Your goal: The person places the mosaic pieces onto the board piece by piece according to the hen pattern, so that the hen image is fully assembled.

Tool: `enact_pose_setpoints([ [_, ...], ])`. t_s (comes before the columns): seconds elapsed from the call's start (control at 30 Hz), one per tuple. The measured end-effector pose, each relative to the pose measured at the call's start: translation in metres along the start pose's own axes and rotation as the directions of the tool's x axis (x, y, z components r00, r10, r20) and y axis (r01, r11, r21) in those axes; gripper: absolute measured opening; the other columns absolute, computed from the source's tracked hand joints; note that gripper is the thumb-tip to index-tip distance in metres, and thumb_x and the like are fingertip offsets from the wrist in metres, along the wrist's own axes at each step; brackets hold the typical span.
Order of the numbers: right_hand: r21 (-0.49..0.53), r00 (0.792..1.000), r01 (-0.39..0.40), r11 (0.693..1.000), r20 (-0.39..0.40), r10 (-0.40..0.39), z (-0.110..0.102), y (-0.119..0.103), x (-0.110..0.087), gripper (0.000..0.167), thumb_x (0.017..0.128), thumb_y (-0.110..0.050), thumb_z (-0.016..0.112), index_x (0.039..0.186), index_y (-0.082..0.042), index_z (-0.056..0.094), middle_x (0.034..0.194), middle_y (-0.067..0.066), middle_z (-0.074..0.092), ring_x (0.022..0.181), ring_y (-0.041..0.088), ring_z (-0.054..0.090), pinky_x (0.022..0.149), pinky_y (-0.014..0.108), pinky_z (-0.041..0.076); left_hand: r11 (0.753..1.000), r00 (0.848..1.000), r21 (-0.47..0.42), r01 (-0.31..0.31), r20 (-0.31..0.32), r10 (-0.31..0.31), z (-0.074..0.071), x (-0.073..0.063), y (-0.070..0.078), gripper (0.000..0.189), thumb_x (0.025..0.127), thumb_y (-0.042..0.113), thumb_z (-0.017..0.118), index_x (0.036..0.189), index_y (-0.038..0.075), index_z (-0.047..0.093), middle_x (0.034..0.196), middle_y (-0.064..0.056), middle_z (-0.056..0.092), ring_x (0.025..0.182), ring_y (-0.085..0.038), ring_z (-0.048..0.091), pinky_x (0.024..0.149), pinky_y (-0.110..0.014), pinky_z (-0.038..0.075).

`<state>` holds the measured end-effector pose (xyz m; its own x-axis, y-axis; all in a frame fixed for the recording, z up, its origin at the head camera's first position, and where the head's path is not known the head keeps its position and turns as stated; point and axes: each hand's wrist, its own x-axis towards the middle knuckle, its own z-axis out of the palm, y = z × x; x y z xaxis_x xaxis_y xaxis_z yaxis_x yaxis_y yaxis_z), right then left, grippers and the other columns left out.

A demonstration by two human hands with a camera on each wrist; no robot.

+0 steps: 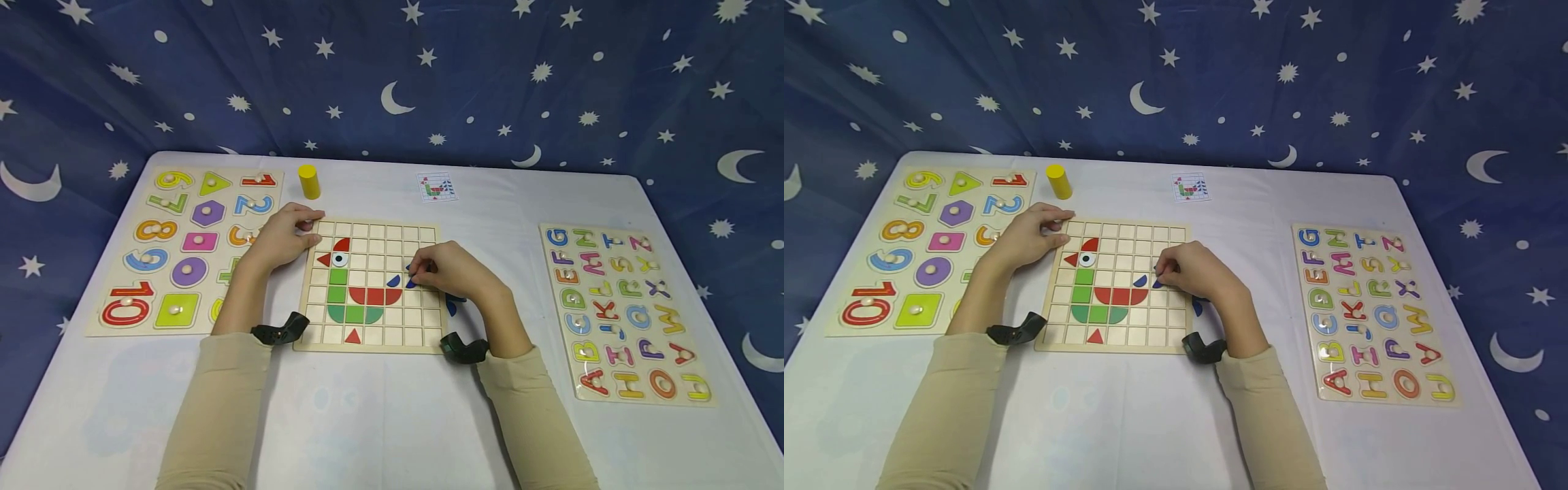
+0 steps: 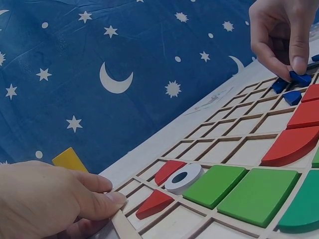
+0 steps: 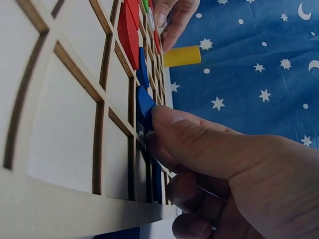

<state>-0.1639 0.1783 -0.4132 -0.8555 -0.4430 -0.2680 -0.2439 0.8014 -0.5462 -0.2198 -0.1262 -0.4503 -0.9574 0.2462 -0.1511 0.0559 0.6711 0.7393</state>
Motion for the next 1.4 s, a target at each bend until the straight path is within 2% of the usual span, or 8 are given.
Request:
enact_pose_setpoints([
  [0.1, 0.000, 1.000, -0.005, 1.000, 0.002, 0.005, 0.001, 0.001, 0.000, 0.006, 0.086, -0.017, 0.070, 0.092, -0.015, 0.070, 0.083, -0.004, 0.067, 0.071, 0.012, 0.056, 0.065, 0.026, 0.047, 1.000, 1.000, 0.004, -0.012, -0.005, 0.012, 0.000, -0.001, 0.001, 0.046, 0.090, 0.009, 0.063, 0.134, 0.009, 0.054, 0.123, -0.009, 0.048, 0.106, -0.024, 0.045, 0.098, -0.041, 0.037],
  [0.33, -0.006, 1.000, -0.024, 1.000, 0.007, 0.024, 0.003, 0.003, 0.001, 0.007, 0.085, -0.017, 0.071, 0.091, -0.014, 0.069, 0.074, -0.002, 0.058, 0.069, 0.012, 0.051, 0.064, 0.026, 0.044, 1.000, 1.000, 0.004, -0.003, -0.004, 0.003, 0.000, -0.002, 0.002, 0.045, 0.090, 0.009, 0.063, 0.134, 0.009, 0.054, 0.121, -0.009, 0.048, 0.106, -0.024, 0.045, 0.097, -0.041, 0.037],
  [0.53, -0.007, 1.000, -0.029, 1.000, 0.008, 0.029, 0.002, 0.003, 0.000, 0.009, 0.085, -0.018, 0.071, 0.093, -0.014, 0.069, 0.075, -0.002, 0.058, 0.070, 0.012, 0.051, 0.066, 0.027, 0.044, 1.000, 1.000, 0.005, 0.001, -0.006, -0.001, 0.000, -0.002, 0.002, 0.046, 0.090, 0.009, 0.063, 0.135, 0.009, 0.054, 0.119, -0.009, 0.048, 0.105, -0.024, 0.044, 0.096, -0.040, 0.037],
  [0.87, -0.003, 0.999, 0.028, 1.000, 0.029, -0.027, 0.001, 0.005, 0.000, 0.005, 0.084, -0.015, 0.072, 0.089, -0.017, 0.071, 0.077, -0.001, 0.056, 0.074, 0.014, 0.050, 0.067, 0.027, 0.043, 1.000, 1.000, 0.001, 0.005, -0.007, -0.005, 0.000, -0.001, 0.002, 0.045, 0.090, 0.010, 0.063, 0.134, 0.010, 0.054, 0.121, -0.008, 0.048, 0.106, -0.024, 0.044, 0.097, -0.041, 0.037],
  [1.13, 0.000, 0.999, 0.034, 0.999, 0.032, -0.034, -0.001, 0.006, -0.001, 0.005, 0.084, -0.016, 0.073, 0.089, -0.017, 0.071, 0.078, -0.001, 0.056, 0.075, 0.014, 0.050, 0.068, 0.027, 0.044, 1.000, 1.000, 0.001, 0.002, -0.008, -0.002, 0.000, -0.001, 0.002, 0.045, 0.090, 0.010, 0.063, 0.135, 0.010, 0.054, 0.120, -0.008, 0.048, 0.105, -0.023, 0.044, 0.095, -0.040, 0.036],
  [1.27, 0.035, 1.000, 0.001, 0.999, 0.014, -0.002, -0.007, 0.012, -0.004, 0.010, 0.084, -0.018, 0.073, 0.093, -0.016, 0.071, 0.077, -0.001, 0.056, 0.072, 0.014, 0.050, 0.065, 0.028, 0.044, 1.000, 1.000, 0.003, 0.004, -0.005, -0.004, 0.000, -0.001, 0.001, 0.045, 0.090, 0.010, 0.063, 0.135, 0.010, 0.054, 0.120, -0.008, 0.047, 0.106, -0.023, 0.044, 0.096, -0.041, 0.036],
  [1.4, 0.064, 0.996, -0.089, 0.994, 0.008, 0.088, -0.018, 0.024, -0.012, 0.015, 0.082, -0.019, 0.075, 0.095, -0.015, 0.068, 0.076, 0.001, 0.054, 0.069, 0.016, 0.050, 0.061, 0.029, 0.041, 1.000, 1.000, 0.005, 0.002, -0.001, -0.002, 0.000, -0.001, 0.001, 0.045, 0.090, 0.010, 0.063, 0.135, 0.010, 0.054, 0.120, -0.008, 0.048, 0.106, -0.024, 0.044, 0.097, -0.041, 0.036],
])
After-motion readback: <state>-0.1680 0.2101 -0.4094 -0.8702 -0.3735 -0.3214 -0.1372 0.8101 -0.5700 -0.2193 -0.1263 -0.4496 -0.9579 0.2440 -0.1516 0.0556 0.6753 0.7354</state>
